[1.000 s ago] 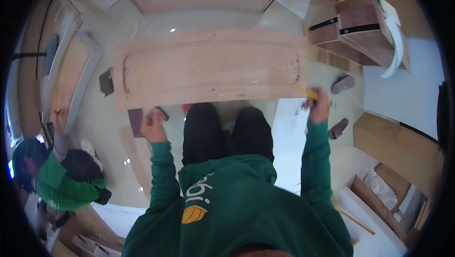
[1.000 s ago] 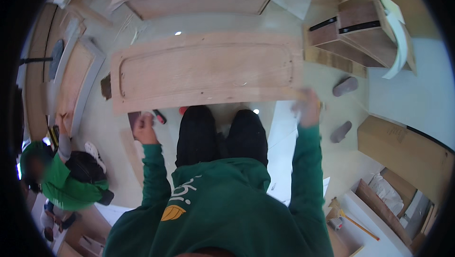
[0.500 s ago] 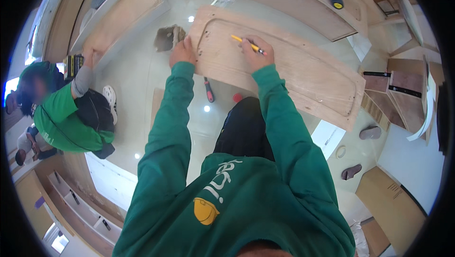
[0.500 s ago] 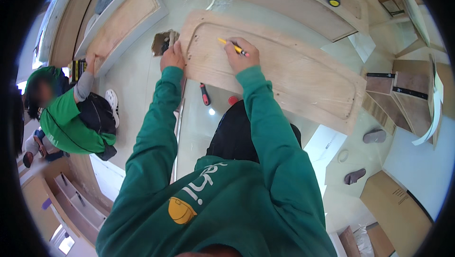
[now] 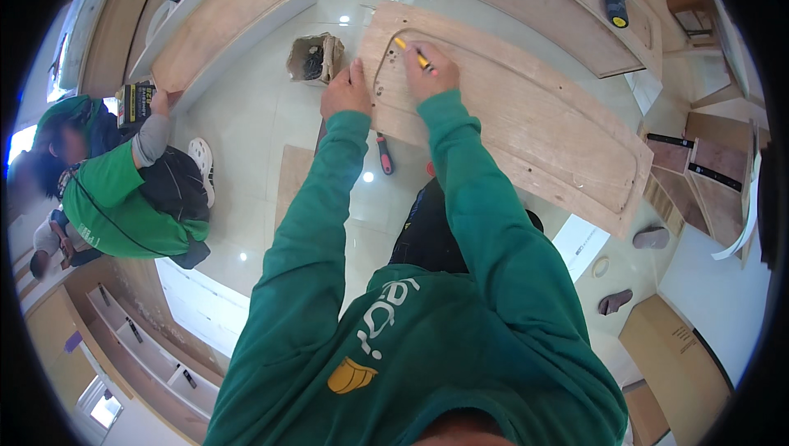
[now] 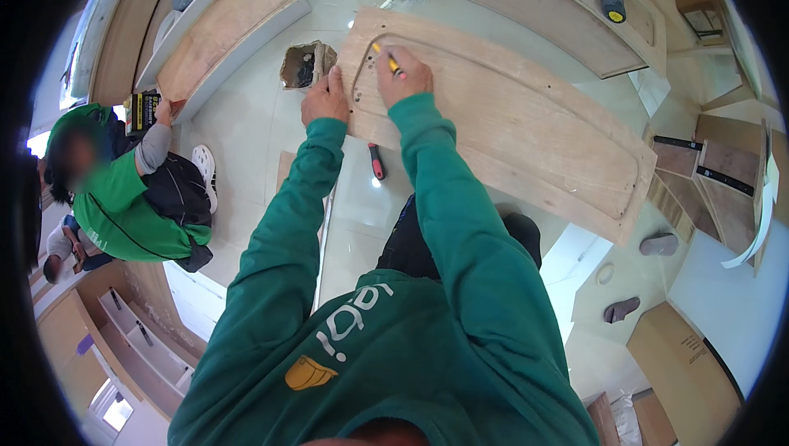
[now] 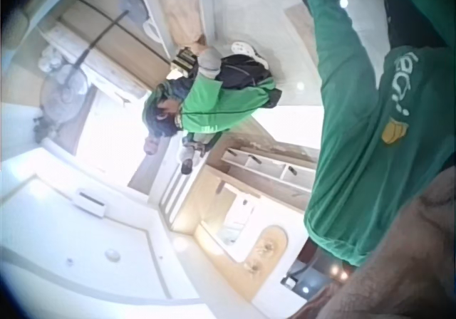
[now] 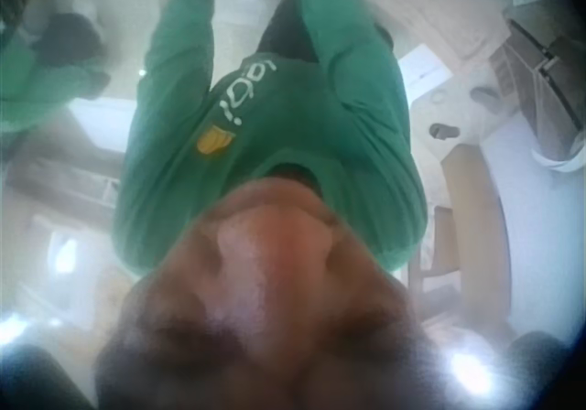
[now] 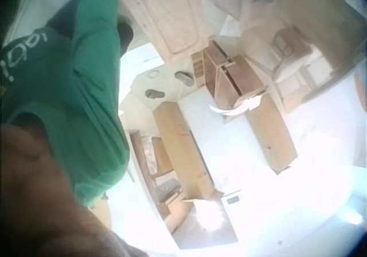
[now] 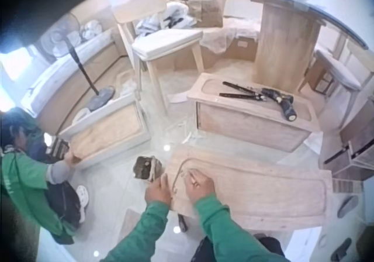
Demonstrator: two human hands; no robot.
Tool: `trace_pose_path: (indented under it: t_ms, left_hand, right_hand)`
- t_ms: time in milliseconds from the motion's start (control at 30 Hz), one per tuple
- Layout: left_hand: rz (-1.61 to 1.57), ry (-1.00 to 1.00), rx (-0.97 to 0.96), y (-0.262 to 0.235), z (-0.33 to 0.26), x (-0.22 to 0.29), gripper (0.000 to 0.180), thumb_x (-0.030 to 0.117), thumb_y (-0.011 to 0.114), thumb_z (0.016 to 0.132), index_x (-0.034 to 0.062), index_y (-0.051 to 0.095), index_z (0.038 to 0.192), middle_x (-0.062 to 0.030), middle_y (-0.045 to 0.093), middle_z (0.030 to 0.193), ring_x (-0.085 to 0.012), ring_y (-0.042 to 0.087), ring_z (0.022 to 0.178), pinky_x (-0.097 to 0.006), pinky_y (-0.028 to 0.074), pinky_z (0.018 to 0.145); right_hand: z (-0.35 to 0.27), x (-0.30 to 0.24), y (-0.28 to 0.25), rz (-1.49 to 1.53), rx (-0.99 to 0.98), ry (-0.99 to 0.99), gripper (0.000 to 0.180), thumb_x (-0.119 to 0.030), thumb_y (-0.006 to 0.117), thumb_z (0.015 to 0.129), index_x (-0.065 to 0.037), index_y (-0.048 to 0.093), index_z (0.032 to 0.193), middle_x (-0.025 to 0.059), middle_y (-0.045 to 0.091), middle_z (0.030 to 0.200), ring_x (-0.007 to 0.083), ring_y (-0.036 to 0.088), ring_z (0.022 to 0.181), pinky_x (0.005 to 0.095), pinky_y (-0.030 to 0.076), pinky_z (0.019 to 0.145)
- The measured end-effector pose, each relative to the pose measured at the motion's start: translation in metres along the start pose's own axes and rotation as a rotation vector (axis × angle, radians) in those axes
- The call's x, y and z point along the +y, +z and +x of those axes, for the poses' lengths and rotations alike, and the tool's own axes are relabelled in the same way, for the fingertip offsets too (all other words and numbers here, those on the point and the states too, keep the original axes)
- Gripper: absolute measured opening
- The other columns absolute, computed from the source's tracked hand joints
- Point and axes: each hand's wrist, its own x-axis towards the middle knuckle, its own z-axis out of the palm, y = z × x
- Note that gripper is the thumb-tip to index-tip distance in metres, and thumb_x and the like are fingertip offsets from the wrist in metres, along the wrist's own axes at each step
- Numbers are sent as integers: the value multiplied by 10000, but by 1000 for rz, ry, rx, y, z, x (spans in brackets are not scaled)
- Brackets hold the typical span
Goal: The person kneels on the floor and assembles a wooden drawer unit. They mark positions with a pencil, align a metal drawer slide, and secure it using a cordless drill. The drawer is then placed into the cabinet frame.
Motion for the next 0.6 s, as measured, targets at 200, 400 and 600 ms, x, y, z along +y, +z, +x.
trace_pose_path:
  t_ms: [200, 400, 600]
  left_hand:
    - [-14, -26, -41, -4, -1, 1, 520, 571, 438, 953, 154, 730, 1061, -202, 695, 953, -415, 643, 926, -472, 504, 828]
    - [-57, 36, 10, -1, -4, 1, 497, 526, 411, 978, 138, 722, 999, -188, 691, 910, -409, 646, 869, -492, 502, 769]
    - [173, 208, 70, 25, 18, -27, 434, 415, 431, 989, 92, 721, 1001, -178, 695, 954, -419, 647, 883, -493, 518, 756]
  right_hand:
    - [-48, -7, -20, 24, -276, 35, 206, -210, 636, 876, -35, 711, 956, 128, 704, 808, 217, 672, 739, 320, 522, 709]
    - [-43, -6, -52, 5, -389, 179, 203, -209, 659, 798, -21, 719, 847, 104, 688, 707, 194, 661, 670, 315, 522, 653]
    - [-20, 2, -151, -241, -524, 464, 235, -253, 686, 747, -33, 700, 827, 104, 694, 704, 182, 672, 643, 307, 538, 631]
